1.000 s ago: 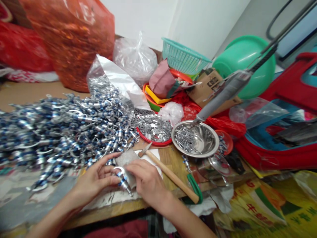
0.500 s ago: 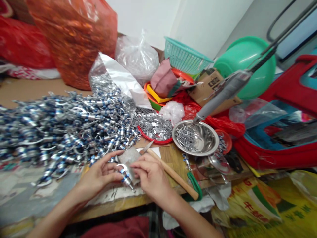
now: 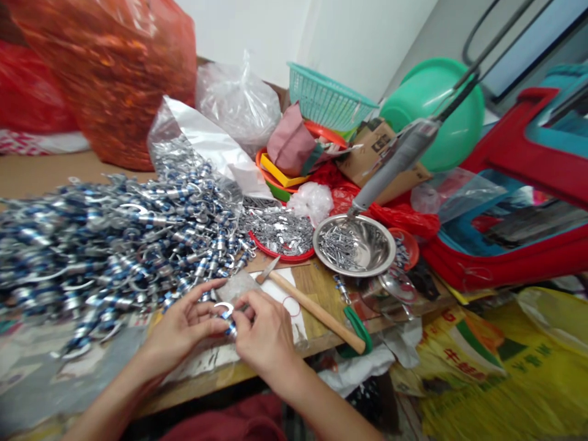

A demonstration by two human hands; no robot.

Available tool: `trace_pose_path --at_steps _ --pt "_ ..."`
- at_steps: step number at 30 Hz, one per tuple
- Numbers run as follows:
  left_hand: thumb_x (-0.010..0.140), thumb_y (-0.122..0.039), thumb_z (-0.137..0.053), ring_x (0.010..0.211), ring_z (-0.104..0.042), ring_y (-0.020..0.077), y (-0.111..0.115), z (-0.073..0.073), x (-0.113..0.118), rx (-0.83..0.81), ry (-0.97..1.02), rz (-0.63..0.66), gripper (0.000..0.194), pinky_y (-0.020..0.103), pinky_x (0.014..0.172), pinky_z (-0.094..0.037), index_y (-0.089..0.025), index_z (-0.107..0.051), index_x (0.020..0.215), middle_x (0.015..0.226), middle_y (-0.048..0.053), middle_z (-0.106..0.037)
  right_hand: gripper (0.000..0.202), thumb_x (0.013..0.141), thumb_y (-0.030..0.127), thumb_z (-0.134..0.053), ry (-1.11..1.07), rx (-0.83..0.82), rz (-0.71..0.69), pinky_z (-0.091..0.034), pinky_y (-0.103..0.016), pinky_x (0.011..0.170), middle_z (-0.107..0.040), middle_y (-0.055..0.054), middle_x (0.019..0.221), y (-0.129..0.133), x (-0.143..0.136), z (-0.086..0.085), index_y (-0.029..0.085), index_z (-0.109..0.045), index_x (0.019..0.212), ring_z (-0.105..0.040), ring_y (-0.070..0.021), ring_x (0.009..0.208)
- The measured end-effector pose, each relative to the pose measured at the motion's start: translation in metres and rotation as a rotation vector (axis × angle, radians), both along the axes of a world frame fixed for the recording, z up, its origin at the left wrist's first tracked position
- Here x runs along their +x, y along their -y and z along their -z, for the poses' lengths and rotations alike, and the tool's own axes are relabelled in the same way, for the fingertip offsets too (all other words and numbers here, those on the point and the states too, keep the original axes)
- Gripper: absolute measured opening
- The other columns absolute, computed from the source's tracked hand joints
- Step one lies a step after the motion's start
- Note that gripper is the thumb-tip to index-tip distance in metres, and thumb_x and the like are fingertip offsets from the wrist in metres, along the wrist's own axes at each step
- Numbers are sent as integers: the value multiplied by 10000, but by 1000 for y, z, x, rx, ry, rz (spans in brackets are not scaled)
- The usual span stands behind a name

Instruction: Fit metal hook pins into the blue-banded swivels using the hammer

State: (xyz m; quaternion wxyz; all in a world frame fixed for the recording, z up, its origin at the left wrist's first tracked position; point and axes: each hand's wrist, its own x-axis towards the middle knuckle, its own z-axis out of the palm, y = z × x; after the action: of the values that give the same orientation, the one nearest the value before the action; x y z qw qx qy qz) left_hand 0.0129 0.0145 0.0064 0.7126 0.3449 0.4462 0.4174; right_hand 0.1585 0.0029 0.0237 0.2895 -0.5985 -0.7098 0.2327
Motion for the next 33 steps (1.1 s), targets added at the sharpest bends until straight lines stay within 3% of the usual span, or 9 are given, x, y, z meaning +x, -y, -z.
trace_pose_path --at_steps 4,7,14,19,25,27,30,33 --pt "573 -120 -692 630 -600 148 1 1 0 21 6 8 676 279 624 -484 -167 -387 1174 670 -21 -624 196 766 135 -508 94 39 -165 -431 -241 607 -605 -30 724 -2 6 -4 193 -625 911 -557 -149 662" --pt "570 -115 -692 634 -606 155 1 2 0 20 10 5 671 289 632 -489 -163 -389 1167 673 -17 -625 216 787 95 -465 130 33 -254 -432 -240 625 -593 -35 740 0 11 -6 197 -643 857 -552 -149 694" --pt "562 -113 -698 634 -609 159 0 2 0 -1 2 1 673 297 628 -494 -176 -403 1164 678 -11 -633 185 771 70 -455 136 89 -312 -441 -243 660 -589 -45 799 3 17 -7 174 -596 834 -555 -156 759" --pt "553 -119 -707 610 -605 151 0 0 0 -13 4 2 696 293 619 -497 -173 -402 1176 661 -19 -631 195 744 37 -434 134 173 -312 -438 -226 609 -609 -21 697 -6 30 -18 169 -575 760 -564 -136 650" --pt "516 -132 -733 589 -599 148 0 -4 1 -25 -29 -22 730 280 594 -497 -155 -420 1174 635 -23 -629 276 718 -4 -405 432 246 -482 -445 -300 661 -601 -71 736 -16 34 -22 141 -617 820 -553 -192 726" --pt "520 -135 -732 594 -600 148 0 -3 1 -21 -34 -20 725 279 599 -498 -155 -418 1174 637 -21 -632 306 745 2 -395 336 241 -430 -448 -298 694 -607 -76 809 -20 34 -20 147 -615 901 -554 -188 785" --pt "534 -132 -725 606 -606 150 1 -3 1 -20 -37 -15 711 283 605 -502 -155 -413 1172 649 -16 -637 291 809 60 -398 103 216 -227 -442 -271 741 -606 -59 881 -21 40 -18 176 -610 970 -556 -157 838" --pt "543 -132 -720 608 -614 158 1 -5 1 -27 -35 -10 713 296 605 -508 -152 -402 1181 653 -11 -638 220 818 216 -489 41 126 -27 -450 -253 649 -577 -41 830 -12 50 -13 194 -604 1004 -549 -140 713"
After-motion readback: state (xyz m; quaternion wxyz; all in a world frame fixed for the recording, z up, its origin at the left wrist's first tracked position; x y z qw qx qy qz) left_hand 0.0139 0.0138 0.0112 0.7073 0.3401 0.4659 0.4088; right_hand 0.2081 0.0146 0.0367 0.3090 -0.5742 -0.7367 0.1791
